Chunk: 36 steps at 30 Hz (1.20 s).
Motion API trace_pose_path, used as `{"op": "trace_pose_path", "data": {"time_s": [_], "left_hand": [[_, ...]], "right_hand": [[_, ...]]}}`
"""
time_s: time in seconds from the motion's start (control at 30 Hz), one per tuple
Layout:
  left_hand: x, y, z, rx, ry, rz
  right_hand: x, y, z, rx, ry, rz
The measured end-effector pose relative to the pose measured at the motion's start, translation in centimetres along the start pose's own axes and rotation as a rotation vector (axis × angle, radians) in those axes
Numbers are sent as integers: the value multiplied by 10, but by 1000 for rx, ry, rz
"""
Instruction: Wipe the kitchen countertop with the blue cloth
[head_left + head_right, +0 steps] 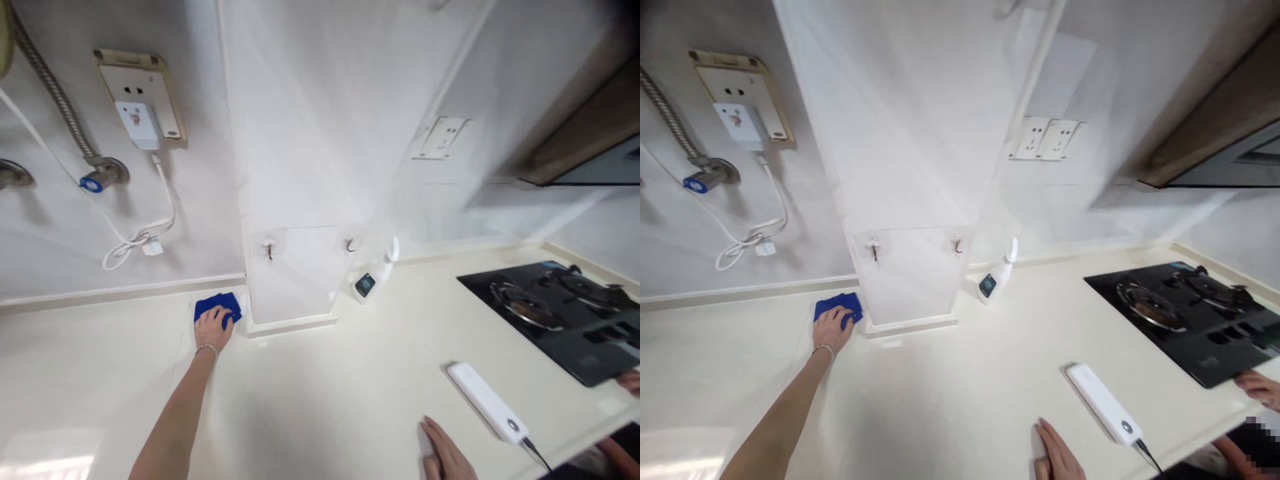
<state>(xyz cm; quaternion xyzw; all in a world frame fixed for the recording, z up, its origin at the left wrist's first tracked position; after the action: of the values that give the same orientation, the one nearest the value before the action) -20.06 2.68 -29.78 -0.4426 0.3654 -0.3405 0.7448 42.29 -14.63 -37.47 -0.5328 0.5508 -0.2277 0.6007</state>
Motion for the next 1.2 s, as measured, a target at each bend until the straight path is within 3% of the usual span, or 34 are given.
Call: {"op": "trace_pose_path", "data": {"time_s": [0.3,0.53,0.7,0.87,1.03,1.1,1.2], "left_hand": [[72,-24,10,-101,-46,15],[129,-26,44,-127,73,-56],[178,-21,84,-16,217,-56],[216,0,148,131,384,-139],[263,22,223,230,744,-312],[278,27,237,242,873,-327],[272,34,231,204,800,-223]], "right_hand": [[-2,-6,-10,-33,46,75],[-6,-15,-16,-39,65,116],[-6,-14,-15,-33,80,109],[-9,-18,-16,-38,85,117],[-12,-21,-18,-47,100,128],[-11,-20,-17,-46,101,129],[-9,-16,-17,-42,89,129]]}}
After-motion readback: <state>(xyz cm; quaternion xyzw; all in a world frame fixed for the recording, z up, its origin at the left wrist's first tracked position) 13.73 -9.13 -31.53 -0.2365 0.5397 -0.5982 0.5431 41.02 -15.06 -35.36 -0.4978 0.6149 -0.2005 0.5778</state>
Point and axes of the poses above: each hand's wrist, its own x-axis away from the middle knuckle, its own y-axis out of the palm, z = x × y, the point moved 8 cm from there along -x, towards the middle knuckle, and after that the axes turned 12 degrees about -y, right-handed, at the moved point
